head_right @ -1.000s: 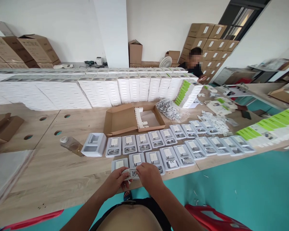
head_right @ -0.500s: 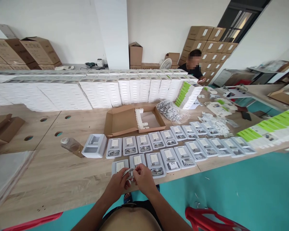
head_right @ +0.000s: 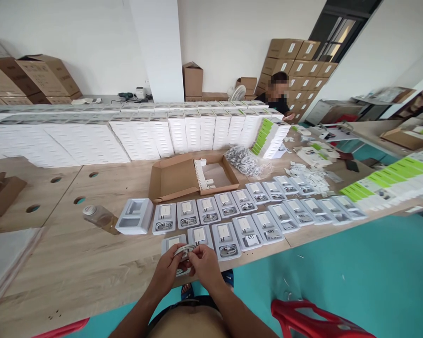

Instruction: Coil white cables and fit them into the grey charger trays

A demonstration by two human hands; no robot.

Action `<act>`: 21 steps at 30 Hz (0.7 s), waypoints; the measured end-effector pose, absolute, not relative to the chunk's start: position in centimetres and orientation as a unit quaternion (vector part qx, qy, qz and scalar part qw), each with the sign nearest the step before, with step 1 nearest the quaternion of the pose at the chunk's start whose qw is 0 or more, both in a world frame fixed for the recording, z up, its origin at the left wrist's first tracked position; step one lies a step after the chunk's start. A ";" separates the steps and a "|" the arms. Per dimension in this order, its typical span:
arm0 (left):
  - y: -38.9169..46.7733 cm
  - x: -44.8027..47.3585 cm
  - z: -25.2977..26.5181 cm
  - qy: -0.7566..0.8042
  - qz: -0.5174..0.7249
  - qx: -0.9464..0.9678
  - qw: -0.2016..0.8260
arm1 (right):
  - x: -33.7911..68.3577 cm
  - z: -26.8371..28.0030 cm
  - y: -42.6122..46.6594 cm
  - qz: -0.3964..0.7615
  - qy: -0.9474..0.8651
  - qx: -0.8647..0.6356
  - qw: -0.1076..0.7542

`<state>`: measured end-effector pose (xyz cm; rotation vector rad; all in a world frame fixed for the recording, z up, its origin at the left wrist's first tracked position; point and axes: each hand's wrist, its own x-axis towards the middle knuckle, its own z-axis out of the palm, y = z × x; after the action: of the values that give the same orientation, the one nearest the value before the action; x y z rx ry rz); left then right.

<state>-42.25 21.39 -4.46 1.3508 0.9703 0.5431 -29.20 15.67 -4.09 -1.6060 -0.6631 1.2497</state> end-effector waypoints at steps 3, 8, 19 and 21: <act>22.0 -42.5 -4.3 0.403 0.227 0.563 0.685 | -28.0 -3.5 15.4 0.363 -0.401 -0.736 0.408; 22.7 -42.8 -2.7 0.354 0.148 0.605 0.698 | -25.9 -2.0 15.1 0.325 -0.482 -0.698 0.419; 21.6 -40.1 -4.5 0.327 0.033 0.464 0.822 | -23.0 -3.7 11.1 0.407 -0.381 -0.705 0.437; 20.9 -38.8 -5.2 0.321 0.004 0.448 0.834 | -22.0 -3.5 9.6 0.404 -0.384 -0.723 0.408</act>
<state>-38.77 20.88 -5.23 0.9497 0.6796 0.0085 -22.03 9.58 -3.50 -1.8237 -0.9671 1.0186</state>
